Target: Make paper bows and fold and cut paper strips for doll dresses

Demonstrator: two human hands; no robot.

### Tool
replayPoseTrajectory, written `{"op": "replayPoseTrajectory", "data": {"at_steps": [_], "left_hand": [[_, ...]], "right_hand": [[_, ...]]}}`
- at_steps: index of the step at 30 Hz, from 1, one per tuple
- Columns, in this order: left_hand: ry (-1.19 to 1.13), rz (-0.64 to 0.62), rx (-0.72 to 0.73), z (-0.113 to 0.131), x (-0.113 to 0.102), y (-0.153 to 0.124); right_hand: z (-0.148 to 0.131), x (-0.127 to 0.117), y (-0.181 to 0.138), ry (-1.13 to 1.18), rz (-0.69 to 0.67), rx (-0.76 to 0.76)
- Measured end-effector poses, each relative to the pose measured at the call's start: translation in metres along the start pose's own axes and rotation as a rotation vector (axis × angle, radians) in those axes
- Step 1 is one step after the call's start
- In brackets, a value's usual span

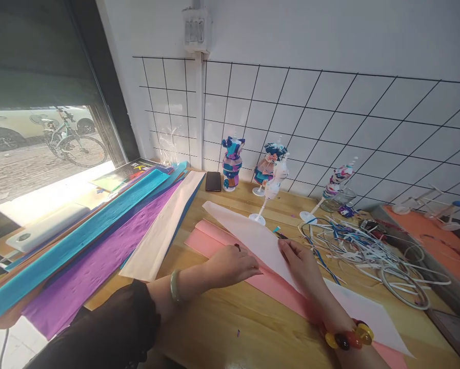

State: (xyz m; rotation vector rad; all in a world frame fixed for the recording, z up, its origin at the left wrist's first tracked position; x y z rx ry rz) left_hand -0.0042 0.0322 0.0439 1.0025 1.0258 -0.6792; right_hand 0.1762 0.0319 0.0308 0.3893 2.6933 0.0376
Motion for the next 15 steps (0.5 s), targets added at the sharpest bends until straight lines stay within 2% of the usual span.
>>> {"op": "replayPoseTrajectory", "data": {"at_steps": [3,7,10,13,15], "left_hand": [[-0.153,-0.016,-0.123,-0.007,0.002,0.0],[-0.289,-0.004,-0.164,-0.013,0.001,0.001],[-0.395,0.028,-0.29,-0.023,-0.002,0.0],[-0.538,0.06,-0.386,-0.028,-0.009,-0.002],[-0.603,0.049,-0.382,-0.025,-0.012,-0.002]], "right_hand": [[-0.005,-0.001,-0.001,0.026,0.018,0.003],[0.0,-0.002,-0.001,0.127,0.048,0.015],[0.003,-0.001,-0.002,0.191,0.043,0.005],[0.001,0.0,-0.004,0.148,0.045,-0.023],[-0.002,-0.001,-0.004,0.11,0.058,-0.04]]}}
Point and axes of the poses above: each hand's wrist, its own y-axis towards the middle knuckle, its own x-axis out of the palm, z = x × y, the point moved 6 cm from there along y, towards the middle knuckle, and after that the axes turned 5 degrees about y, right-handed, at the moved point
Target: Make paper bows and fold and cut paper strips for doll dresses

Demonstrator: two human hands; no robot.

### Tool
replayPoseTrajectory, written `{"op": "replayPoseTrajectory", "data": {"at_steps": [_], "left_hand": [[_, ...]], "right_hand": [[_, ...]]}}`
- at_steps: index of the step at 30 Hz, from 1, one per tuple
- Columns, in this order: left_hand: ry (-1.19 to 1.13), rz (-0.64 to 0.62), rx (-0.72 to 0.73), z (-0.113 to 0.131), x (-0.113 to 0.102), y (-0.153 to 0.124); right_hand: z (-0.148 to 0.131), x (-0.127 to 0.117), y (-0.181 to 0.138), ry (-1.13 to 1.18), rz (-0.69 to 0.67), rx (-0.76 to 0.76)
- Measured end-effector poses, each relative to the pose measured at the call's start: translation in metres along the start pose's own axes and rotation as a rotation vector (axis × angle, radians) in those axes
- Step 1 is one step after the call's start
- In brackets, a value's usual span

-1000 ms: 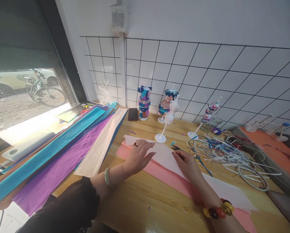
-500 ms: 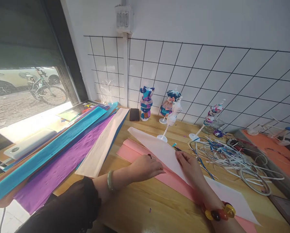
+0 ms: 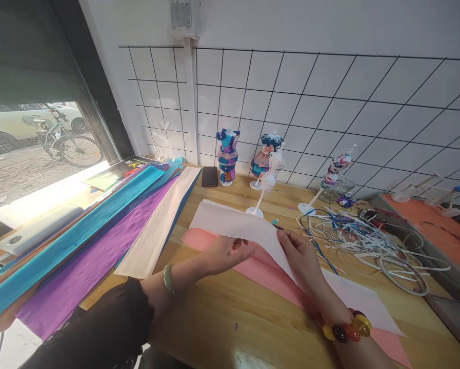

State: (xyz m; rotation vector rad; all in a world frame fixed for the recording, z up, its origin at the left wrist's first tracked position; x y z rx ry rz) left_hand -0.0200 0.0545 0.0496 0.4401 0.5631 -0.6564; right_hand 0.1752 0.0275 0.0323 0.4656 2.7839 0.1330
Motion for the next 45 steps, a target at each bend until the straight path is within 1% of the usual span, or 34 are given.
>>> {"op": "replayPoseTrajectory", "data": {"at_steps": [4,6,7,10,12,14,15,17,22,25,28,31,34,39,45], "left_hand": [[-0.105,-0.083,-0.013,-0.001,0.008,-0.003],[-0.215,-0.082,-0.056,-0.007,0.011,-0.003],[-0.298,-0.064,-0.084,-0.011,0.012,-0.002],[-0.642,0.056,-0.178,-0.024,0.011,0.001],[-0.84,0.113,-0.218,-0.029,0.01,0.003],[-0.931,0.121,-0.245,-0.031,0.01,0.004],[-0.943,0.126,-0.253,-0.032,0.009,0.005],[-0.952,0.177,-0.272,-0.035,0.006,0.006],[-1.113,0.404,-0.349,-0.055,-0.005,0.009],[-1.22,0.564,-0.399,-0.068,-0.013,0.011],[-1.27,0.668,-0.41,-0.073,-0.021,0.011],[-1.304,0.702,-0.429,-0.072,-0.025,0.009],[-1.337,0.695,-0.445,-0.072,-0.024,0.008],[-1.363,0.703,-0.445,-0.084,-0.025,0.01],[-1.413,0.809,-0.499,-0.099,-0.032,0.009]], "right_hand": [[-0.005,0.003,-0.001,-0.067,-0.02,-0.049],[-0.009,0.006,-0.003,-0.136,-0.047,-0.106],[-0.011,0.008,-0.004,-0.178,-0.066,-0.146],[-0.017,0.015,-0.009,-0.294,-0.129,-0.25],[-0.018,0.017,-0.01,-0.339,-0.158,-0.269],[-0.017,0.018,-0.01,-0.357,-0.174,-0.261],[-0.016,0.018,-0.01,-0.359,-0.179,-0.254],[-0.014,0.017,-0.008,-0.36,-0.188,-0.239],[-0.01,0.019,-0.007,-0.367,-0.26,-0.207],[-0.01,0.021,-0.007,-0.385,-0.301,-0.189],[-0.009,0.02,-0.005,-0.424,-0.317,-0.179],[-0.007,0.017,-0.003,-0.474,-0.32,-0.181],[-0.007,0.015,-0.003,-0.509,-0.323,-0.193],[-0.011,0.015,-0.006,-0.513,-0.354,-0.196],[-0.006,0.007,-0.001,-0.433,-0.35,-0.151]]}}
Point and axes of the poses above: each hand's wrist, its own y-axis towards the middle knuckle, its own x-axis out of the palm, z = x × y, the point moved 6 cm from there along y, towards the middle knuckle, and after that the axes turned 5 degrees about y, right-handed, at the moved point
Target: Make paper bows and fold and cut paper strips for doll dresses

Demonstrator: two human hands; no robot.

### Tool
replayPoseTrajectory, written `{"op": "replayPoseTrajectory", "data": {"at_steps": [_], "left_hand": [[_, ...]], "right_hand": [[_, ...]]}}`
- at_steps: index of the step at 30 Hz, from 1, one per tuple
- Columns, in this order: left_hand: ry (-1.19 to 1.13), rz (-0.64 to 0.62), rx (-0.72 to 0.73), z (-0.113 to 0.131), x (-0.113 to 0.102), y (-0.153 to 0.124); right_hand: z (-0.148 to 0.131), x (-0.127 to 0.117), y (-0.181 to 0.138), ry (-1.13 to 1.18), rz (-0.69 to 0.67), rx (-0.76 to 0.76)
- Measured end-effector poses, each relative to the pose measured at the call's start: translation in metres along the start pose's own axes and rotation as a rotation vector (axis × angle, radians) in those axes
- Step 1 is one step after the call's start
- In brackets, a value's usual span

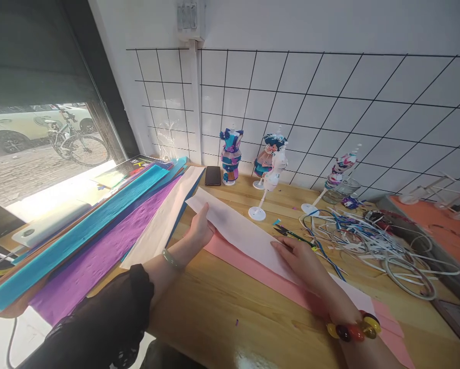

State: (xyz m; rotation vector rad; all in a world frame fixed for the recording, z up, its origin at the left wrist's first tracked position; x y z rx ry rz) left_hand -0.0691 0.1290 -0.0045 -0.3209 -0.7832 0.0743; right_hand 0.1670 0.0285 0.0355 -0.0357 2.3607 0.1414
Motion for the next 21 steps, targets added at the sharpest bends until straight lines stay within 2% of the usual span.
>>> {"op": "replayPoseTrajectory", "data": {"at_steps": [7,12,15,21], "left_hand": [[-0.014,-0.012,0.023,0.002,-0.002,0.004],[0.133,-0.229,-0.02,-0.009,0.013,-0.01],[0.207,-0.292,-0.043,-0.016,0.019,-0.019],[0.171,-0.216,-0.087,-0.019,0.012,-0.014]], "right_hand": [[0.013,-0.001,0.001,0.057,0.0,0.057],[0.005,0.005,0.001,0.084,0.006,0.057],[-0.002,0.009,0.001,0.112,0.008,0.032],[-0.004,0.012,0.001,0.094,-0.004,-0.002]]}}
Point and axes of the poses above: each hand's wrist, its own y-axis towards the middle knuckle, its own x-axis out of the palm, z = x × y, the point moved 6 cm from there along y, towards the middle knuckle, and after that the axes turned 5 degrees about y, right-handed, at the moved point
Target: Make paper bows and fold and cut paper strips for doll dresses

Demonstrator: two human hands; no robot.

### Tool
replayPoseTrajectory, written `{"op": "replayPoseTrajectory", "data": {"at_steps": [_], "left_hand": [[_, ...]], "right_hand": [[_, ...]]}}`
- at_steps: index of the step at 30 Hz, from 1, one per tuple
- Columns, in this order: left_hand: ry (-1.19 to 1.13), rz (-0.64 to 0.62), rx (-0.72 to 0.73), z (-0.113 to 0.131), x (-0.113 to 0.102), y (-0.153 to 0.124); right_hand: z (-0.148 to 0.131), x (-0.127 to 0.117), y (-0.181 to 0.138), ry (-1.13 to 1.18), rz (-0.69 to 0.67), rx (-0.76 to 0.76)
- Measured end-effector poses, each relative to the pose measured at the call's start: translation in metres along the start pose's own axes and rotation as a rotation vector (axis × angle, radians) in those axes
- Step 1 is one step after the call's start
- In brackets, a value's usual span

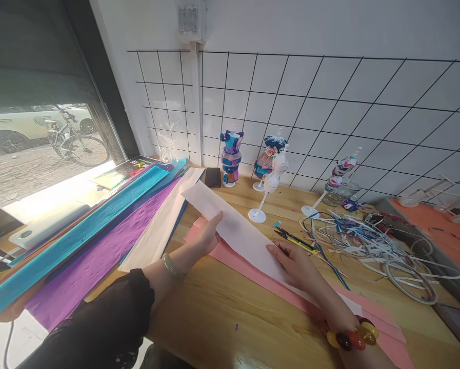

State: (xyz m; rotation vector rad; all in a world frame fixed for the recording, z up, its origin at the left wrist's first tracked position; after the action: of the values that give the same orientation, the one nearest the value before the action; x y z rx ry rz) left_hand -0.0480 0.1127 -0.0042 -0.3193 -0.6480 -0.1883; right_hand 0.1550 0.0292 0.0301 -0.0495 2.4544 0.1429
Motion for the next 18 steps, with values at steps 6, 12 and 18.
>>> {"op": "replayPoseTrajectory", "data": {"at_steps": [6,12,18], "left_hand": [[-0.103,0.082,0.003,0.003,-0.009,0.007],[-0.126,0.108,-0.008,0.005,-0.01,0.009],[-0.128,0.089,-0.017,0.003,-0.013,0.012]], "right_hand": [[0.012,-0.013,0.0,-0.032,0.014,0.085],[0.016,-0.019,0.0,-0.109,0.018,0.114],[0.015,-0.013,0.002,-0.148,-0.046,0.056]]}}
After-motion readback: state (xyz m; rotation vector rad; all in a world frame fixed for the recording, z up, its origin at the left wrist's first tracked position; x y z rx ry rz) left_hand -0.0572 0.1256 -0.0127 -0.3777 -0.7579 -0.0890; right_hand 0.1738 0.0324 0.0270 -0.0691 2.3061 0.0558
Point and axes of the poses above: each hand's wrist, its own y-axis towards the middle knuckle, its own x-axis out of the palm, z = x × y, the point moved 6 cm from there along y, towards the middle knuckle, and after that the axes turned 5 degrees about y, right-handed, at the moved point
